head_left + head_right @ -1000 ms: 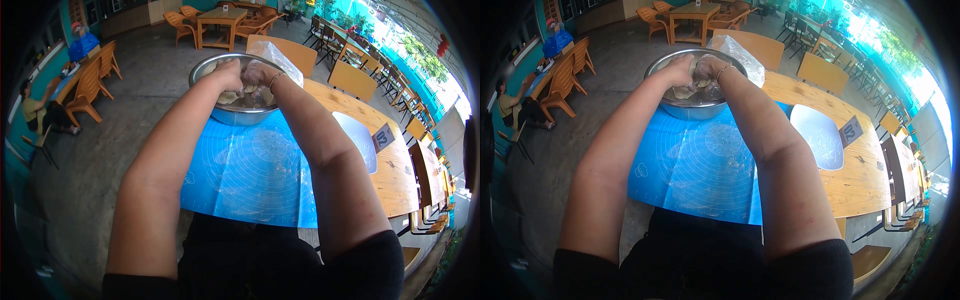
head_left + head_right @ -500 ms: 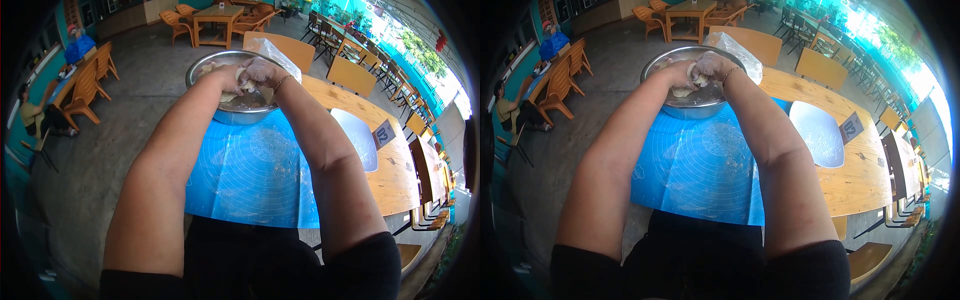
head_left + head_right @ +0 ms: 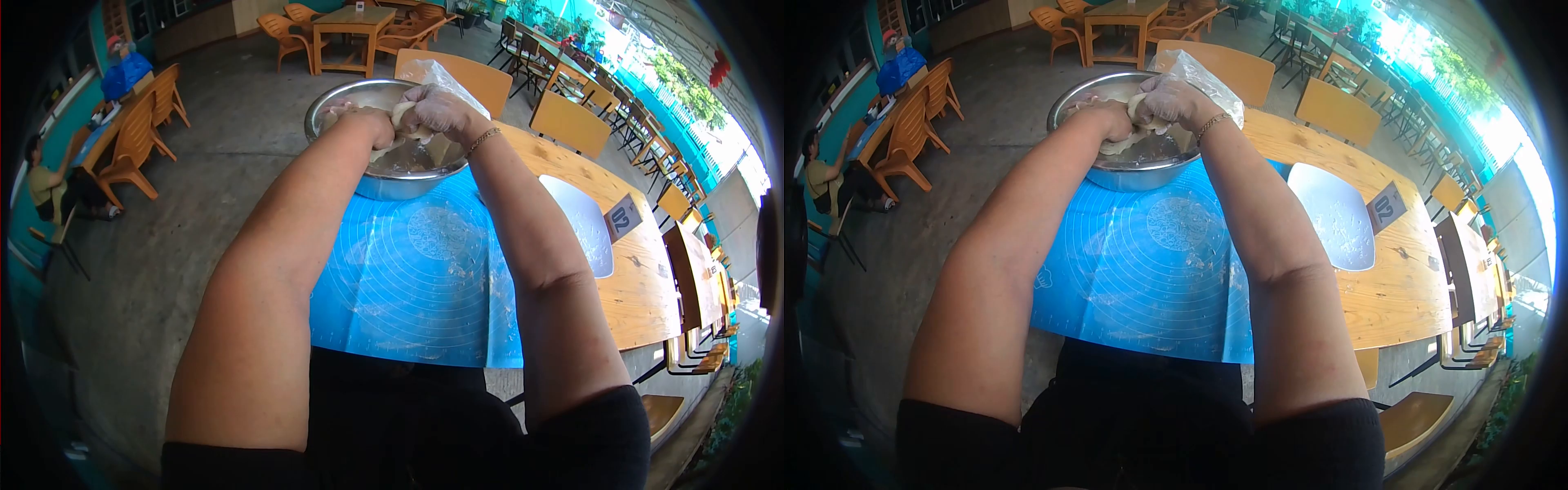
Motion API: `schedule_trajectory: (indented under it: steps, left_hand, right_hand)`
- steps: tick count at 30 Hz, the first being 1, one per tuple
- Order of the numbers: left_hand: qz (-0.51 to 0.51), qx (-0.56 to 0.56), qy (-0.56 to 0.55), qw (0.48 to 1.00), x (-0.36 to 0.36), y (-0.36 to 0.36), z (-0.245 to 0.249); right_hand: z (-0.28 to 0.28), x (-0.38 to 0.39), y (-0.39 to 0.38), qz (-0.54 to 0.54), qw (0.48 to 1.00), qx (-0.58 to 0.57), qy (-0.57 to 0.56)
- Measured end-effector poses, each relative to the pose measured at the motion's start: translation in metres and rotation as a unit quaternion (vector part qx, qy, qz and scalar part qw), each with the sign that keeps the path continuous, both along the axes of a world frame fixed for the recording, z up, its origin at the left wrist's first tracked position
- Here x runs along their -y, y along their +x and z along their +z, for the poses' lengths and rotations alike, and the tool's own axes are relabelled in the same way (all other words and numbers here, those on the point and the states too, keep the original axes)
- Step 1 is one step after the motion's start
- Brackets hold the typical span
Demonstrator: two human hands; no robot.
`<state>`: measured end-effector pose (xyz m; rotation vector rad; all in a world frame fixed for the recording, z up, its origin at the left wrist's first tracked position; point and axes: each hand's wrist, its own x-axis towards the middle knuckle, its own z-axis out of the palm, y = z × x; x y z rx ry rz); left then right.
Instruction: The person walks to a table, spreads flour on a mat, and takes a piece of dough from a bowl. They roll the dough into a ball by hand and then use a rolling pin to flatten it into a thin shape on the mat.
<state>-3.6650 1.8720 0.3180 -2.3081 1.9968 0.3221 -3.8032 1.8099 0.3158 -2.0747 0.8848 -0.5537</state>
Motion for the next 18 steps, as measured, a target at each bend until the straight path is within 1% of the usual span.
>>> schedule_trajectory:
  steps: [1, 2, 3, 4, 7, 10, 12, 13, 14, 15, 16, 17, 18]
  left_hand:
    - [0.0, -0.001, 0.001, 1.0, 0.0, 0.0, -0.001]
    - [-0.007, 0.021, -0.003, 1.0, 0.001, 0.0, -0.003]
    - [-0.015, 0.043, -0.006, 0.999, 0.003, 0.0, -0.004]
    - [-0.016, 0.042, -0.006, 0.999, 0.01, 0.002, -0.01]
    - [-0.044, 0.064, 0.014, 0.997, 0.025, 0.006, -0.018]
    - [-0.053, 0.08, -0.001, 0.995, 0.011, 0.002, -0.011]
    - [-0.026, 0.095, -0.012, 0.995, 0.01, 0.003, -0.012]
    - [-0.028, 0.093, -0.012, 0.995, 0.01, 0.003, -0.011]
    - [-0.037, 0.093, -0.008, 0.995, 0.01, 0.002, -0.011]
    - [-0.048, 0.096, -0.003, 0.994, 0.011, 0.002, -0.01]
    - [-0.062, 0.053, 0.013, 0.997, 0.027, 0.008, -0.017]
    - [-0.07, 0.054, 0.013, 0.996, 0.031, 0.015, -0.02]
    - [-0.107, 0.028, 0.002, 0.994, 0.033, 0.021, -0.021]
  right_hand:
    - [0.002, -0.002, -0.001, 0.006, 1.0, -0.001, -0.005]
    - [0.006, -0.007, -0.003, 0.007, 1.0, -0.002, -0.005]
    - [0.011, -0.012, -0.006, 0.001, 1.0, -0.021, -0.013]
    - [0.016, -0.017, -0.009, -0.005, 0.999, -0.04, -0.02]
    - [0.03, -0.036, -0.014, -0.013, 0.999, -0.033, -0.018]
    - [0.044, -0.051, -0.023, -0.019, 0.999, -0.024, -0.032]
    - [0.065, -0.055, -0.041, 0.058, 0.991, 0.105, 0.051]
    - [0.081, -0.057, -0.052, 0.038, 0.984, 0.152, -0.078]
    - [0.101, -0.062, -0.062, 0.058, 0.972, 0.199, -0.108]
    - [0.125, -0.068, -0.08, 0.067, 0.972, 0.11, -0.198]
    - [0.146, -0.092, -0.084, 0.053, 0.983, 0.137, -0.11]
    - [0.156, -0.112, -0.088, 0.039, 0.986, 0.164, -0.022]
    - [0.156, -0.117, -0.096, 0.03, 0.986, 0.164, -0.023]
